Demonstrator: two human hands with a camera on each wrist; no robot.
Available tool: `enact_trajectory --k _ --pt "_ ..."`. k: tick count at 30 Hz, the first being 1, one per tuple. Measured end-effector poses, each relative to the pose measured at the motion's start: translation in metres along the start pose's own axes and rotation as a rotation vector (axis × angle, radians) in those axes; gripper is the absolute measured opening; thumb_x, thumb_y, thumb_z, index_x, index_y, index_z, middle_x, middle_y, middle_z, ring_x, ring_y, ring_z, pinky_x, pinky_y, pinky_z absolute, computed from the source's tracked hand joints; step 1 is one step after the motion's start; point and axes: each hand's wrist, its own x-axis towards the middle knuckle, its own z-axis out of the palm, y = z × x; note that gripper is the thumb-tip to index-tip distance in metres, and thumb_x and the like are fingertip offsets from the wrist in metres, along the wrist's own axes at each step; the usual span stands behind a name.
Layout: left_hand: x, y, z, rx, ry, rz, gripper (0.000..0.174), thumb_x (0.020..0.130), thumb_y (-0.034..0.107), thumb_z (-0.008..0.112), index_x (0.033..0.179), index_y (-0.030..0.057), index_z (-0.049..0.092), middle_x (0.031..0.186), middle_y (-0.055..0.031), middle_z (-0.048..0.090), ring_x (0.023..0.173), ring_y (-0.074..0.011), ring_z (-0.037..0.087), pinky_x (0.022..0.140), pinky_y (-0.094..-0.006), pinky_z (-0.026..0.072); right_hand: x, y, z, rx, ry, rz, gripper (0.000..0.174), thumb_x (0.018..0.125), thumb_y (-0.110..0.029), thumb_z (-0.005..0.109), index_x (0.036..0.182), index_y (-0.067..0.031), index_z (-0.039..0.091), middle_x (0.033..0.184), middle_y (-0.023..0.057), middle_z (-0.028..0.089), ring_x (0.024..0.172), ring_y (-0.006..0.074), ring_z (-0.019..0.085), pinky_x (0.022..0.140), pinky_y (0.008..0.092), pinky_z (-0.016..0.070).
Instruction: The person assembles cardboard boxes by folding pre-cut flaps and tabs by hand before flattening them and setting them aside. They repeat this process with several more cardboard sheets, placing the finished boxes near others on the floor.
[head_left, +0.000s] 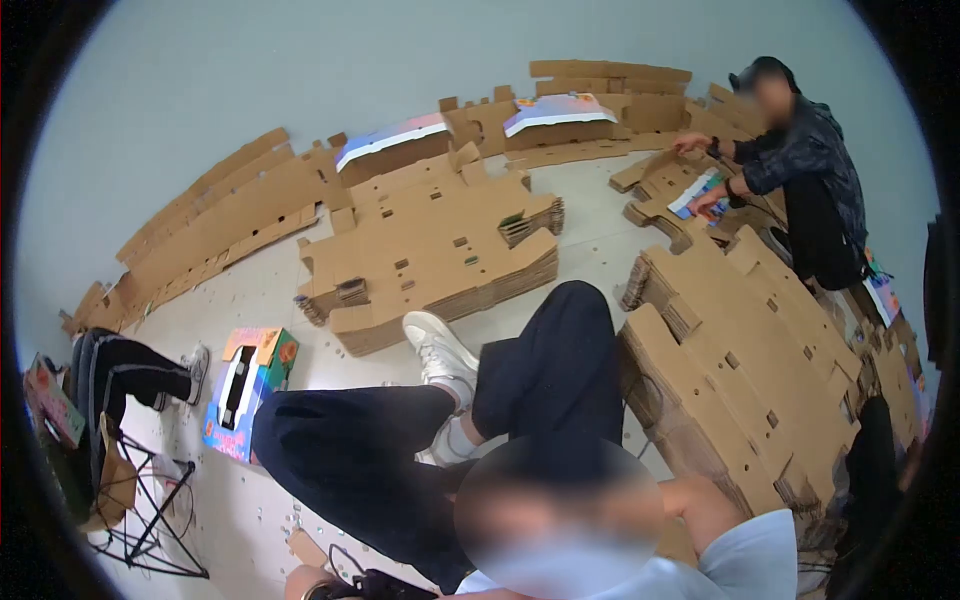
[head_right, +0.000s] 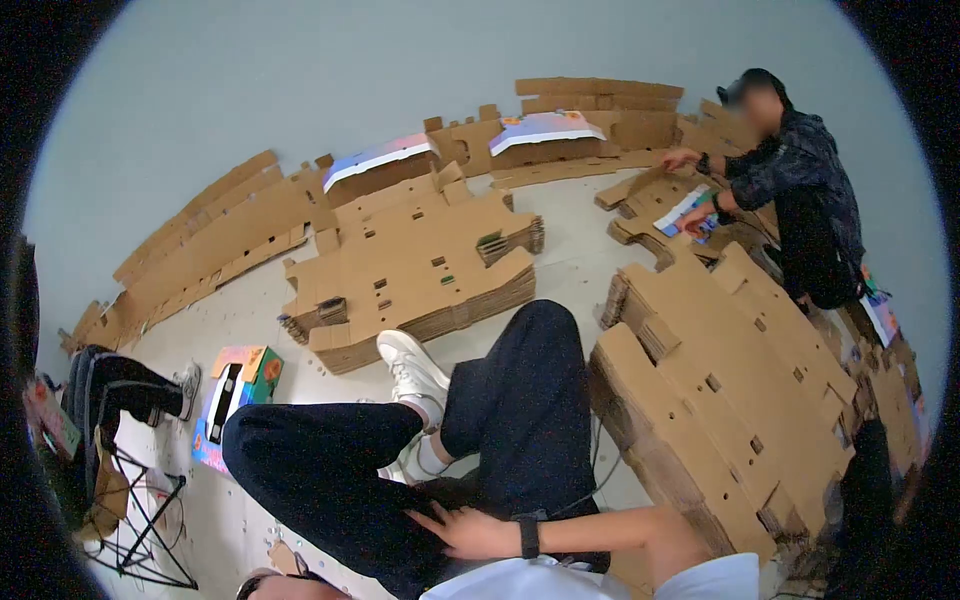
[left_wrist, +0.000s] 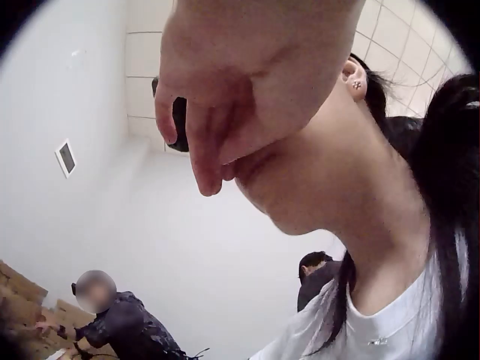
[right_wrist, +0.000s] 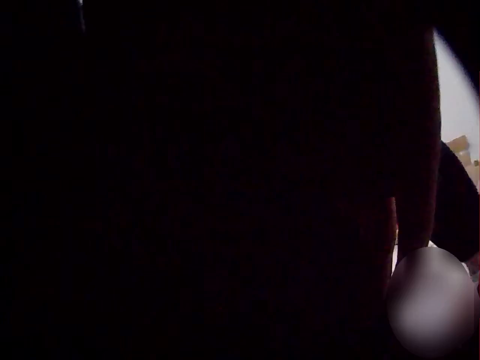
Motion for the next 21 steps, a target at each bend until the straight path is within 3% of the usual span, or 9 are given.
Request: enact_trajectory --k 2,4,6,10,12,15,17,18,21 --pt "0.002 -0.047 0.027 0.27 0.194 0.503 0.023 0.086 0.018 0.065 0.106 0.0061 0.069 0.11 -0.0039 0.069 0.089 -0.0111 0.066 0.086 -0.033 0.047 -0.004 -0.004 -0.02 0.107 -0.106 0.037 0.099 0.084 -0.026 0.065 0.151 -0.0085 -0.005 0.139 0.0392 0.033 0.106 0.0484 0.058 0.09 0.0466 0.0498" --pt "0.007 -0.048 0.015 0.437 0.082 0.39 0.043 0.079 0.026 0.075 0.111 -0.0005 0.066 0.11 -0.0117 0.067 0.09 -0.0175 0.064 0.084 -0.0364 0.0494 -0.007 -0.004 -0.011 0.144 -0.088 0.077 0.099 0.084 -0.026 0.066 0.15 -0.0072 -0.005 0.14 0.0391 0.031 0.109 0.0466 0.058 0.093 0.0458 0.048" --pt "0.011 -0.049 -0.021 0.726 -0.189 -0.062 0.025 0.077 0.013 0.063 0.102 0.0088 0.065 0.105 -0.0091 0.067 0.094 -0.0204 0.064 0.093 -0.0404 0.0423 -0.004 0.009 -0.015 0.207 -0.154 0.024 0.107 0.079 -0.025 0.069 0.15 -0.0064 -0.009 0.138 0.0366 0.036 0.098 0.0461 0.062 0.084 0.0447 0.0522" --pt "0.001 -0.134 -0.114 0.689 0.414 -0.433 0.048 0.086 0.005 0.057 0.134 0.0049 0.047 0.118 -0.0133 0.06 0.102 -0.0185 0.057 0.091 -0.0313 0.0432 0.003 0.02 -0.022 0.2 -0.119 -0.069 0.107 0.077 -0.024 0.071 0.149 -0.0009 -0.006 0.12 0.033 0.054 0.087 0.0456 0.063 0.077 0.046 0.0532" --pt "-0.039 -0.193 -0.161 0.902 0.592 -0.545 0.044 0.087 0.003 0.058 0.13 0.0037 0.049 0.114 -0.0124 0.061 0.09 -0.0167 0.058 0.083 -0.0289 0.0454 0.014 0.026 -0.04 0.229 -0.464 0.041 0.101 0.08 -0.03 0.066 0.148 0.0033 0.0 0.112 0.0273 0.06 0.097 0.0405 0.062 0.089 0.044 0.0469" --pt "-0.18 -0.32 -0.239 0.731 0.565 -0.955 0.045 0.083 0.005 0.064 0.126 0.0042 0.05 0.107 -0.0143 0.062 0.083 -0.0132 0.058 0.067 -0.0254 0.0453 0.022 0.04 -0.026 0.251 -0.455 0.021 0.101 0.08 -0.032 0.065 0.148 0.0033 -0.001 0.111 0.027 0.061 0.097 0.0406 0.061 0.089 0.0435 0.0466" --pt "-0.308 -0.422 -0.25 0.801 0.497 -0.869 0.047 0.079 0.01 0.069 0.122 0.0007 0.051 0.101 -0.0169 0.061 0.089 -0.0231 0.061 0.08 -0.0336 0.0487 0.027 0.045 -0.025 0.294 -0.449 0.007 0.1 0.081 -0.033 0.064 0.148 0.0036 0.0 0.11 0.0273 0.061 0.098 0.0408 0.061 0.09 0.0435 0.0465" --pt "-0.296 -0.406 -0.226 0.744 0.398 -1.21 0.057 0.075 0.019 0.074 0.123 -0.0002 0.049 0.106 -0.0201 0.06 0.103 -0.0321 0.059 0.09 -0.0392 0.0465 0.031 0.048 -0.025 0.33 -0.428 -0.001 0.099 0.081 -0.033 0.063 0.148 0.0038 0.001 0.11 0.0276 0.061 0.098 0.041 0.061 0.09 0.0434 0.0463" --pt "-0.365 -0.446 -0.196 0.856 0.248 -1.459 0.077 0.067 0.029 0.079 0.129 0.0005 0.044 0.125 -0.0255 0.05 0.117 -0.0389 0.05 0.098 -0.0426 0.0422 0.048 0.066 -0.011 0.362 -0.575 -0.033 0.097 0.081 -0.036 0.063 0.147 0.0042 0.006 0.124 0.0312 0.052 0.109 0.042 0.056 0.095 0.0443 0.044"
